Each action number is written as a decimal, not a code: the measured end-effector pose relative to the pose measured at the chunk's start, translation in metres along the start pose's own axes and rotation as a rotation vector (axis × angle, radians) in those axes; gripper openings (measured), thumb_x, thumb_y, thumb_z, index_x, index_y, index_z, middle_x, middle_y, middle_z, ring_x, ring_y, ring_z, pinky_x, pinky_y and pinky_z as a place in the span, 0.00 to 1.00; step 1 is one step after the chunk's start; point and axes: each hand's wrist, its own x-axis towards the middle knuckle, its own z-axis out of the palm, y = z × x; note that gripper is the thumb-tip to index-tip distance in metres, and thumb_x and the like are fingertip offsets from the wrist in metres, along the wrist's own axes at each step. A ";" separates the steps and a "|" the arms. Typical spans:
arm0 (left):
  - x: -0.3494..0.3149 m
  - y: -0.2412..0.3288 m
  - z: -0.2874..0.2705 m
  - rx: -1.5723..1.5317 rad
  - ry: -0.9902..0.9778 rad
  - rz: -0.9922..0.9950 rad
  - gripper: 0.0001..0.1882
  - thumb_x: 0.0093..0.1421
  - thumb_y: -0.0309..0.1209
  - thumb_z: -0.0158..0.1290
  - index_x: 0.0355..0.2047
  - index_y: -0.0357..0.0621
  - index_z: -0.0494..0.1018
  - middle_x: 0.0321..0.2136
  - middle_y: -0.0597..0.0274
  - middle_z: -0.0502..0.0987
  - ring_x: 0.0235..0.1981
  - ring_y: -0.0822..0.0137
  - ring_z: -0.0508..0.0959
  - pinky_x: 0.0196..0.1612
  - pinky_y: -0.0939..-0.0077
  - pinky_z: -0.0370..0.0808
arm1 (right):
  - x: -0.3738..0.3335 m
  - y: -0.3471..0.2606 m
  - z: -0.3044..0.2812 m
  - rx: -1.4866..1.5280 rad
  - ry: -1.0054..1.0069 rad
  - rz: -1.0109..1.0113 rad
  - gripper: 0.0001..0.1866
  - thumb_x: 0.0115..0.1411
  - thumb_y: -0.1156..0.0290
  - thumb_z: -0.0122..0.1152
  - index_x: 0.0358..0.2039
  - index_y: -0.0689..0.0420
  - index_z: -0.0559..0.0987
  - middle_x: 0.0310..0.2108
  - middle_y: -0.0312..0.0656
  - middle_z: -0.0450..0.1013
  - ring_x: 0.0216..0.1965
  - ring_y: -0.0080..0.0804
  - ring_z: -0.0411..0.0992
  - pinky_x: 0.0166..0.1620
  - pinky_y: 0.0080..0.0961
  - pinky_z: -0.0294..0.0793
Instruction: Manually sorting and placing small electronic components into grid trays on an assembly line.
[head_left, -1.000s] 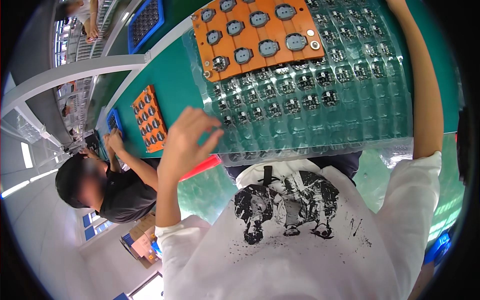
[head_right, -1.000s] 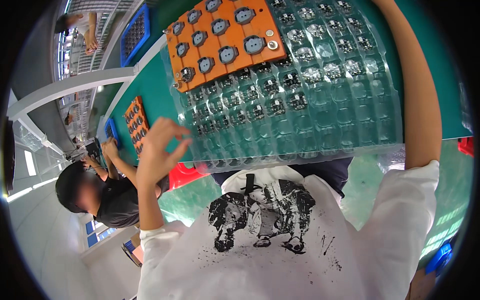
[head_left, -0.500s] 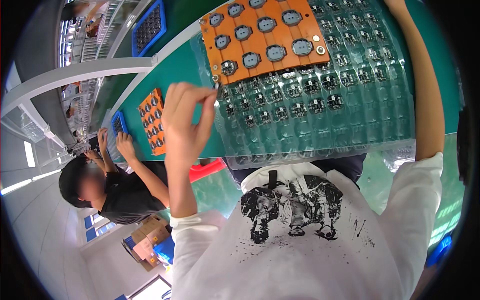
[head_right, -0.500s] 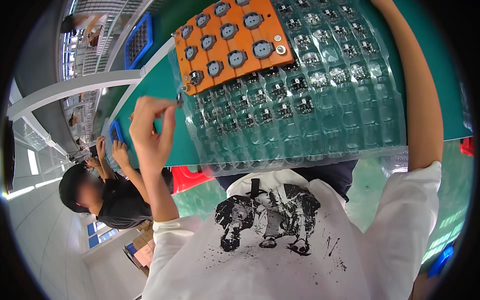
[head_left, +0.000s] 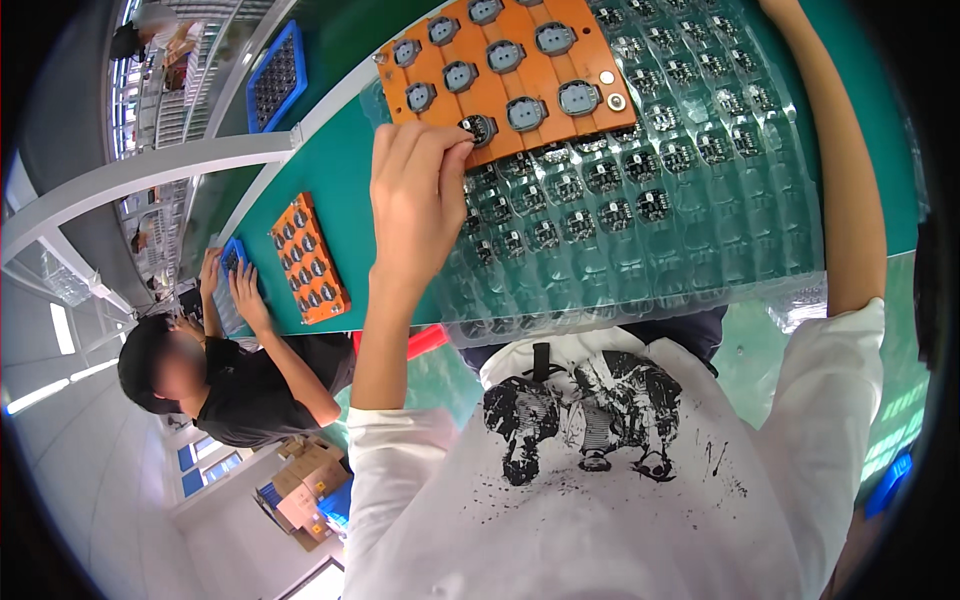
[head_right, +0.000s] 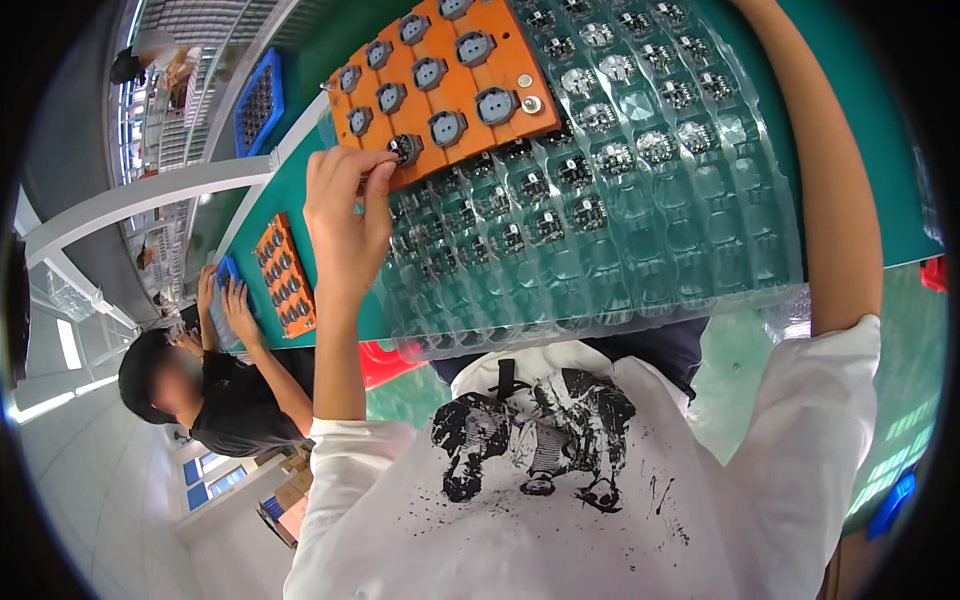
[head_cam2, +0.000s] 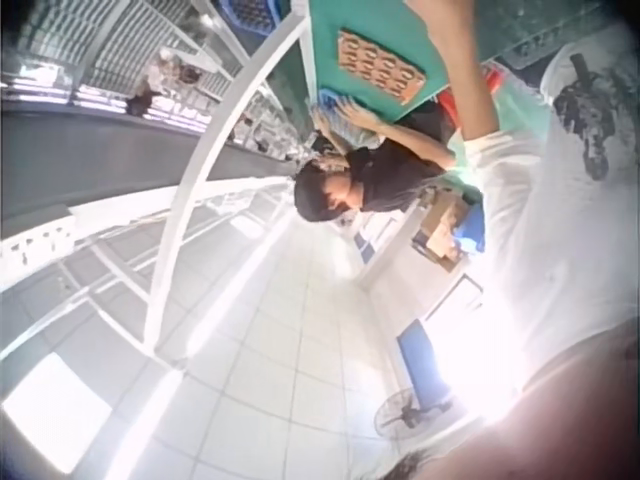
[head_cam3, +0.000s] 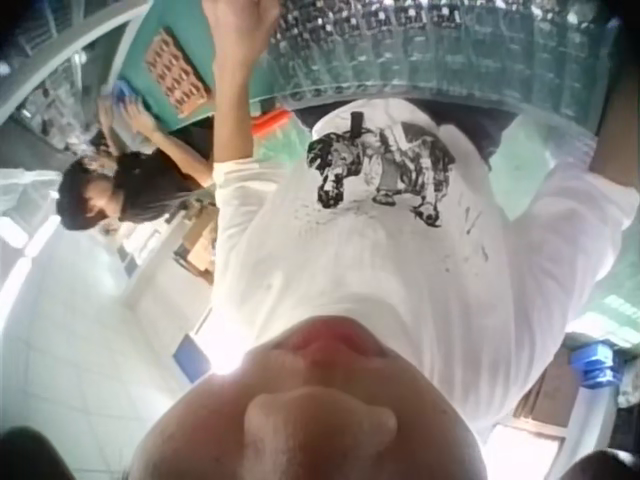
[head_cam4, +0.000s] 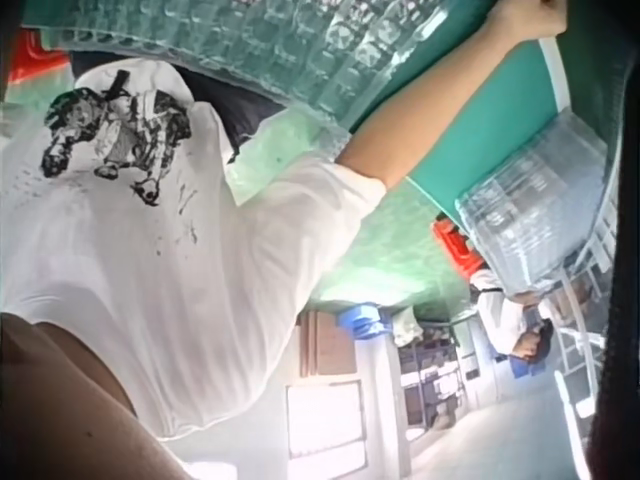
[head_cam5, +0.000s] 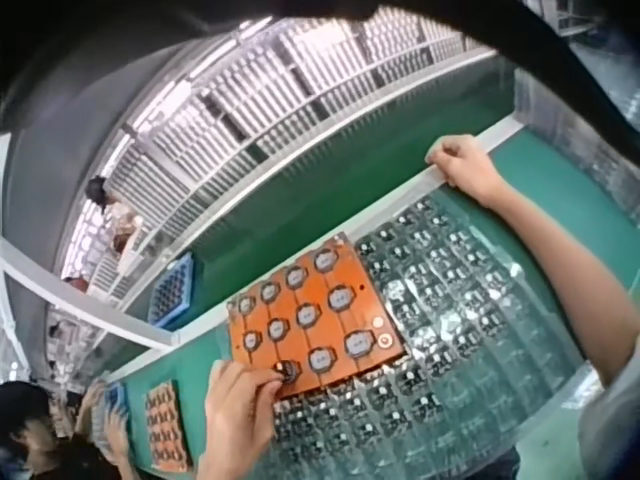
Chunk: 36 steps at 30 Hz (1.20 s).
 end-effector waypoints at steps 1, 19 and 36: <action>0.001 0.001 0.000 -0.001 -0.002 -0.001 0.06 0.52 0.16 0.58 0.31 0.37 0.75 0.28 0.57 0.74 0.32 0.55 0.70 0.34 0.66 0.69 | 0.000 0.001 0.000 0.000 -0.001 0.002 0.10 0.59 0.69 0.56 0.27 0.62 0.79 0.17 0.34 0.69 0.17 0.20 0.66 0.22 0.20 0.64; -0.025 0.035 -0.048 0.115 -0.074 -0.047 0.10 0.50 0.21 0.61 0.34 0.38 0.75 0.29 0.57 0.73 0.35 0.53 0.70 0.38 0.64 0.69 | 0.000 0.005 -0.003 -0.017 -0.002 -0.046 0.10 0.60 0.69 0.55 0.28 0.62 0.80 0.18 0.34 0.70 0.17 0.20 0.66 0.23 0.20 0.66; 0.000 -0.005 -0.047 0.030 0.044 -0.058 0.04 0.54 0.19 0.57 0.31 0.38 0.75 0.30 0.57 0.77 0.33 0.56 0.74 0.37 0.68 0.71 | 0.000 0.005 -0.003 -0.010 -0.005 -0.008 0.10 0.60 0.69 0.55 0.28 0.63 0.79 0.18 0.33 0.69 0.17 0.19 0.65 0.23 0.20 0.66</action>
